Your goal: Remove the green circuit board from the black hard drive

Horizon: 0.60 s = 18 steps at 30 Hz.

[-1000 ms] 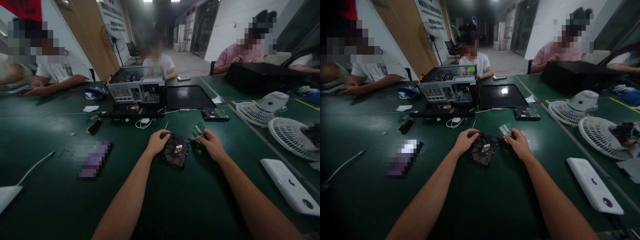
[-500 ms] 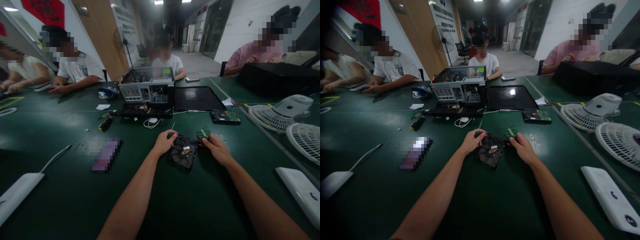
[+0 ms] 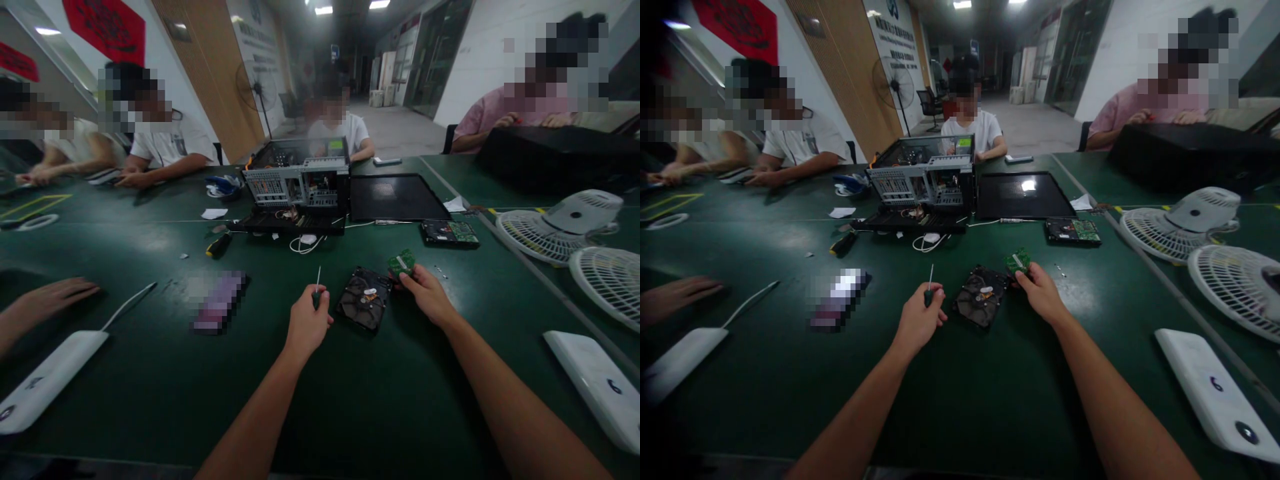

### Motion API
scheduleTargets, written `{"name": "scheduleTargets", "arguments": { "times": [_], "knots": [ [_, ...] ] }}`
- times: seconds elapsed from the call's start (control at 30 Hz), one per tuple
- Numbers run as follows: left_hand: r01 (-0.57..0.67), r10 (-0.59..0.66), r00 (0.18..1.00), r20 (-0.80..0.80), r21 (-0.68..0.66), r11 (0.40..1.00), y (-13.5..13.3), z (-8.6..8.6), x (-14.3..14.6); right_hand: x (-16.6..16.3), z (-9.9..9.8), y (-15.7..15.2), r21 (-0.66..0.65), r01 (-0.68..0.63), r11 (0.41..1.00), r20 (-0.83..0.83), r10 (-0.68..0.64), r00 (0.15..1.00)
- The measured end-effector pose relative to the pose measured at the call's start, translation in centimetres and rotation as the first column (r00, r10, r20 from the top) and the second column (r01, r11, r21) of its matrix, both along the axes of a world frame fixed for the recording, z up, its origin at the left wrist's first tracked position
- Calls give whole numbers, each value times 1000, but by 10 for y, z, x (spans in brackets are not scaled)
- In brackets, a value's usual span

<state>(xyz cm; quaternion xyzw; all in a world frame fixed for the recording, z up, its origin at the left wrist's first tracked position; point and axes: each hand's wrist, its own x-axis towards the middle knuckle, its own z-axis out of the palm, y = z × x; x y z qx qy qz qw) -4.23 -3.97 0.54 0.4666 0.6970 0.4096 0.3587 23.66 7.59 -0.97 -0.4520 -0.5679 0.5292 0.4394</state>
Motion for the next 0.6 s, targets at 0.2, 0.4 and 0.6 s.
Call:
{"name": "scheduleTargets", "arguments": {
  "times": [0.2,0.4,0.6],
  "knots": [
    [-65,61,997,40,109,992,-37,4,35,-1,2,-1,12,11,1000,11,-11,1000],
    [-96,96,995,-1,82,992,-37,13,45,0,7,-6,-37,53,998,24,-52,998],
    [-90,89,996,16,80,993,-20,13,37,2,13,-12,-54,120,991,149,-111,983]
  ]
}}
